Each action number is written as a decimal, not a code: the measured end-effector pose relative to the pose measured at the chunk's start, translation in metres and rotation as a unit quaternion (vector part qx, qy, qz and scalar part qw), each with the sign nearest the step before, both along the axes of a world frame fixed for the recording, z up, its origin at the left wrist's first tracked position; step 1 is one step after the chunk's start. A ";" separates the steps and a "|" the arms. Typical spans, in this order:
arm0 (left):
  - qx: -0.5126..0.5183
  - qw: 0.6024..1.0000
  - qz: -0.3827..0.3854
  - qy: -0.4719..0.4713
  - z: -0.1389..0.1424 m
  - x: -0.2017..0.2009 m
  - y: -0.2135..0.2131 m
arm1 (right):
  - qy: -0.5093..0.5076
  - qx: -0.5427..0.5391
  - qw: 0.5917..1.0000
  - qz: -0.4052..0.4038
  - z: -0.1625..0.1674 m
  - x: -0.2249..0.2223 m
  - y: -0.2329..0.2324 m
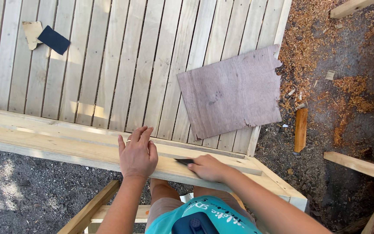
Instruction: The person sands the edges and rails of an unfinished slatted wooden furniture frame outdoors. They handle sheets of sandpaper, fold and prepare a piece, then rub the abrasive along the wooden rails and corners, working around the frame and switching sandpaper pieces while sanding different sections.
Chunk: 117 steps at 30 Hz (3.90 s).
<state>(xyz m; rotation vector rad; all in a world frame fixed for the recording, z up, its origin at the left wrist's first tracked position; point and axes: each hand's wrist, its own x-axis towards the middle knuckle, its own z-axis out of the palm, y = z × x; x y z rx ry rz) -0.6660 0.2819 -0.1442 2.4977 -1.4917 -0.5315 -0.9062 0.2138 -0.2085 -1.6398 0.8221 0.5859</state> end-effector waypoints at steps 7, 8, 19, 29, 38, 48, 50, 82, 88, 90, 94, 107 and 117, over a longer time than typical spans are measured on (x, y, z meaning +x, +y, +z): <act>0.017 1.000 0.000 0.003 0.002 0.000 0.000 | 0.029 -0.007 1.000 0.004 0.008 -0.044 -0.006; 0.017 1.000 -0.005 -0.004 0.001 -0.001 0.000 | 0.139 0.047 0.988 -0.049 0.015 -0.082 -0.012; 0.020 1.000 0.009 -0.004 0.001 -0.002 -0.001 | -0.079 0.020 0.997 -0.017 0.005 0.080 0.003; 0.015 1.000 0.005 -0.003 -0.001 -0.002 -0.001 | 0.158 0.043 0.985 -0.049 0.042 -0.124 -0.028; 0.027 1.000 0.014 0.001 -0.002 0.000 0.000 | -0.037 0.046 0.998 0.000 -0.004 0.029 0.003; 0.023 1.000 0.003 0.002 -0.004 0.000 -0.002 | 0.118 0.005 0.992 -0.055 0.045 -0.085 -0.001; 0.010 1.000 -0.009 -0.014 -0.004 0.001 -0.001 | -0.015 -0.045 0.997 -0.058 0.032 -0.011 0.023; -0.032 0.993 -0.100 -0.052 0.008 -0.057 -0.017 | 0.224 -0.255 0.940 -0.046 0.061 -0.256 0.011; 0.036 0.967 -0.210 0.139 0.024 -0.183 -0.039 | 0.321 -0.106 0.938 -0.073 0.074 -0.267 0.003; 0.076 0.961 -0.214 0.155 0.027 -0.202 -0.046 | 0.232 -0.160 0.957 -0.070 0.086 -0.266 0.002; 0.097 0.953 -0.249 0.142 0.024 -0.217 -0.054 | 0.349 -0.110 0.930 0.026 0.068 -0.232 -0.011; 0.083 0.950 -0.262 0.145 0.006 -0.221 -0.048 | 0.306 -0.018 0.946 -0.104 0.023 -0.262 -0.015; 0.096 0.948 -0.263 0.150 0.008 -0.220 -0.050 | 0.293 0.063 0.925 -0.233 0.069 -0.342 -0.011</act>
